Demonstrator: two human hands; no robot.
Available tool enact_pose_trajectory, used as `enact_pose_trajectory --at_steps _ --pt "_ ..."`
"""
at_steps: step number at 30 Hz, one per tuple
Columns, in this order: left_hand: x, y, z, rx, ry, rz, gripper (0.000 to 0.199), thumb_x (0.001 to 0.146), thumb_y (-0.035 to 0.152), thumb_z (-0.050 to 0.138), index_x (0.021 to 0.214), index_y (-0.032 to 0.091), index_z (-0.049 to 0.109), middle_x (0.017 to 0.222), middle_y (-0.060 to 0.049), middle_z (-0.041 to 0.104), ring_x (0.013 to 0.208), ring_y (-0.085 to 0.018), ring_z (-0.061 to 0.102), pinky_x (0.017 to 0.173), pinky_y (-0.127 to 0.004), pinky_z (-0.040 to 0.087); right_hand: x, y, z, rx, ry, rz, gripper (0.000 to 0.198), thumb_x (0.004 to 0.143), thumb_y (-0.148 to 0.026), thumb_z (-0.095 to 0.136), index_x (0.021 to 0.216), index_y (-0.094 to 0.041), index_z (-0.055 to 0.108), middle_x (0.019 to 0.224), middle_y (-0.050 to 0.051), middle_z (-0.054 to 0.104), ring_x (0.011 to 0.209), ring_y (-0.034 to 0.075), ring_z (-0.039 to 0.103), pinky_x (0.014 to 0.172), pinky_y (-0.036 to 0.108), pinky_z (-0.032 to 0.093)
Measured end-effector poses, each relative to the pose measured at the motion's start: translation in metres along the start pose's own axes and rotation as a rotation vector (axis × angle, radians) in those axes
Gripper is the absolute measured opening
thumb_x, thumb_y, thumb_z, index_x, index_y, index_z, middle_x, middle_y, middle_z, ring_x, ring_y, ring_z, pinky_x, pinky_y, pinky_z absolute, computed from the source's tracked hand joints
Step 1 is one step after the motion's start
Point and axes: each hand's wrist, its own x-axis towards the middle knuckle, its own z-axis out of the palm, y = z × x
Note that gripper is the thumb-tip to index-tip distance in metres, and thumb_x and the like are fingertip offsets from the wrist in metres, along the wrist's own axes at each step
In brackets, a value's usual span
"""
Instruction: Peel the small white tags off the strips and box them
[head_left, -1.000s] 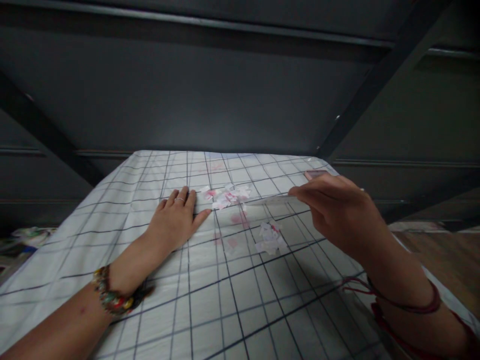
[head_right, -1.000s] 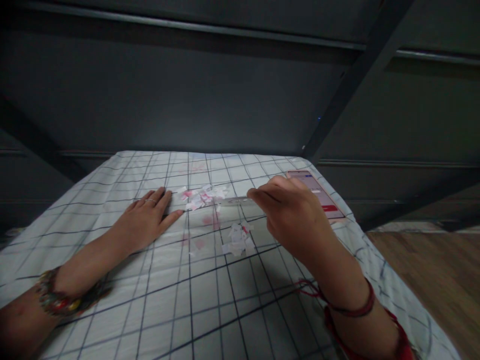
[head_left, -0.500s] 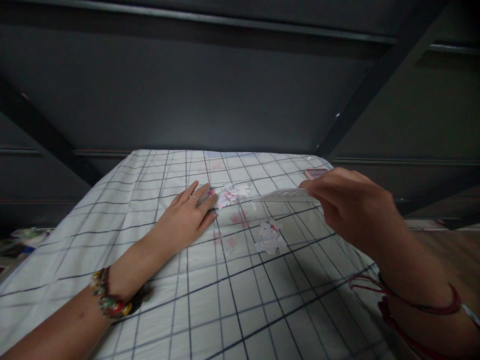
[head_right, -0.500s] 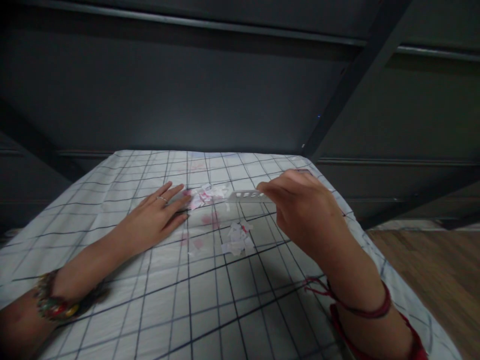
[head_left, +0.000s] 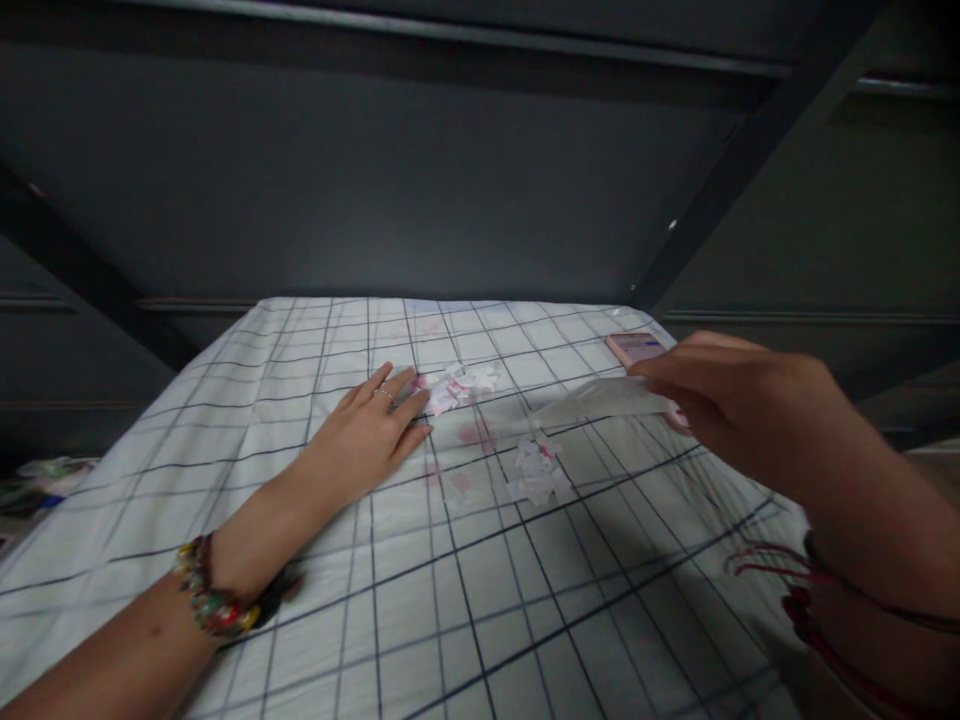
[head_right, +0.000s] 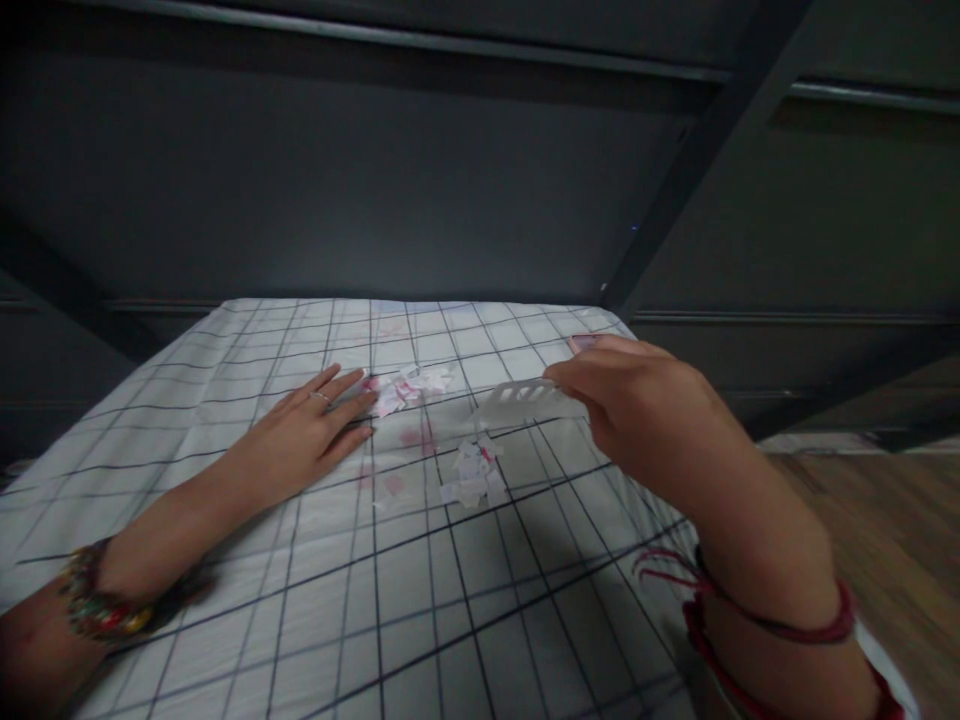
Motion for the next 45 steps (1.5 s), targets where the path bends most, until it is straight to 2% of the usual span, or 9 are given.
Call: enact_pose_trajectory --at_steps 2,5,10,13,17,21,26,32,45 --pt "0.000 0.001 -0.001 0.013 -0.012 -0.005 0.045 0.097 0.035 0.040 0.133 0.012 0.055 0.147 -0.016 0.044 0.139 -0.037 0.031 0.109 -0.052 0.035 -0.003 0.004 -0.006 0.018 -0.030 -0.023 0.026 0.083 -0.006 0.042 0.084 -0.025 0.061 0.069 0.001 0.063 0.063 0.017 0.059 0.053 0.029 0.040" --pt "0.000 0.001 -0.001 0.021 -0.015 -0.004 0.045 0.097 0.035 0.039 0.133 0.012 0.055 0.147 -0.016 0.045 0.139 -0.037 0.032 0.108 -0.051 0.037 -0.004 0.003 -0.011 -0.045 -0.023 0.052 0.026 0.086 -0.009 0.042 0.090 -0.025 0.062 0.077 0.004 0.066 0.071 0.019 0.061 0.056 0.031 0.040" --pt "0.000 -0.003 0.004 0.001 0.025 0.008 0.047 0.097 0.037 0.039 0.133 0.011 0.055 0.145 -0.017 0.046 0.139 -0.036 0.033 0.110 -0.052 0.034 0.009 -0.019 0.012 -0.141 0.067 0.150 0.029 0.079 0.001 0.047 0.084 -0.021 0.066 0.068 0.003 0.063 0.069 0.020 0.057 0.059 0.031 0.039" --pt "0.000 -0.004 0.005 -0.037 0.039 0.005 0.047 0.096 0.037 0.040 0.133 0.013 0.055 0.145 -0.016 0.047 0.139 -0.035 0.033 0.111 -0.052 0.033 0.013 -0.030 0.027 -0.141 0.045 0.076 0.034 0.075 0.004 0.041 0.080 -0.019 0.067 0.063 0.003 0.060 0.066 0.020 0.054 0.059 0.033 0.040" --pt "-0.001 -0.003 0.003 -0.025 0.021 -0.017 0.048 0.097 0.038 0.039 0.135 0.013 0.052 0.147 -0.015 0.045 0.140 -0.035 0.032 0.110 -0.052 0.035 0.014 -0.034 0.028 -0.114 0.014 -0.020 0.036 0.075 0.004 0.040 0.079 -0.019 0.067 0.066 0.002 0.061 0.066 0.018 0.054 0.060 0.032 0.041" --pt "0.000 0.000 0.000 0.019 -0.013 -0.035 0.050 0.097 0.038 0.038 0.138 0.011 0.049 0.147 -0.016 0.044 0.140 -0.036 0.031 0.110 -0.050 0.034 0.014 -0.036 0.027 -0.094 0.098 0.010 0.037 0.076 0.005 0.041 0.085 -0.020 0.066 0.069 0.002 0.063 0.066 0.017 0.054 0.058 0.031 0.040" --pt "-0.001 -0.002 0.004 -0.011 0.021 -0.055 0.051 0.097 0.041 0.039 0.137 0.012 0.050 0.145 -0.016 0.046 0.140 -0.036 0.031 0.110 -0.052 0.033 0.016 -0.039 0.031 -0.038 0.044 -0.001 0.039 0.073 0.006 0.038 0.079 -0.019 0.067 0.066 0.002 0.061 0.065 0.017 0.052 0.058 0.031 0.040" --pt "-0.002 -0.005 0.008 -0.018 0.053 -0.083 0.051 0.097 0.043 0.037 0.136 0.013 0.051 0.145 -0.016 0.048 0.140 -0.034 0.032 0.110 -0.052 0.033 0.017 -0.040 0.031 -0.045 0.098 0.022 0.037 0.075 0.005 0.040 0.083 -0.019 0.067 0.068 0.001 0.062 0.066 0.016 0.052 0.059 0.031 0.039" --pt "-0.001 0.000 0.000 0.066 -0.038 -0.192 0.053 0.097 0.043 0.039 0.138 0.011 0.050 0.146 -0.019 0.045 0.138 -0.039 0.034 0.107 -0.049 0.037 0.022 -0.052 0.032 -0.069 0.142 -0.103 0.037 0.075 0.009 0.039 0.078 -0.017 0.064 0.069 0.002 0.067 0.066 0.016 0.055 0.059 0.031 0.041"
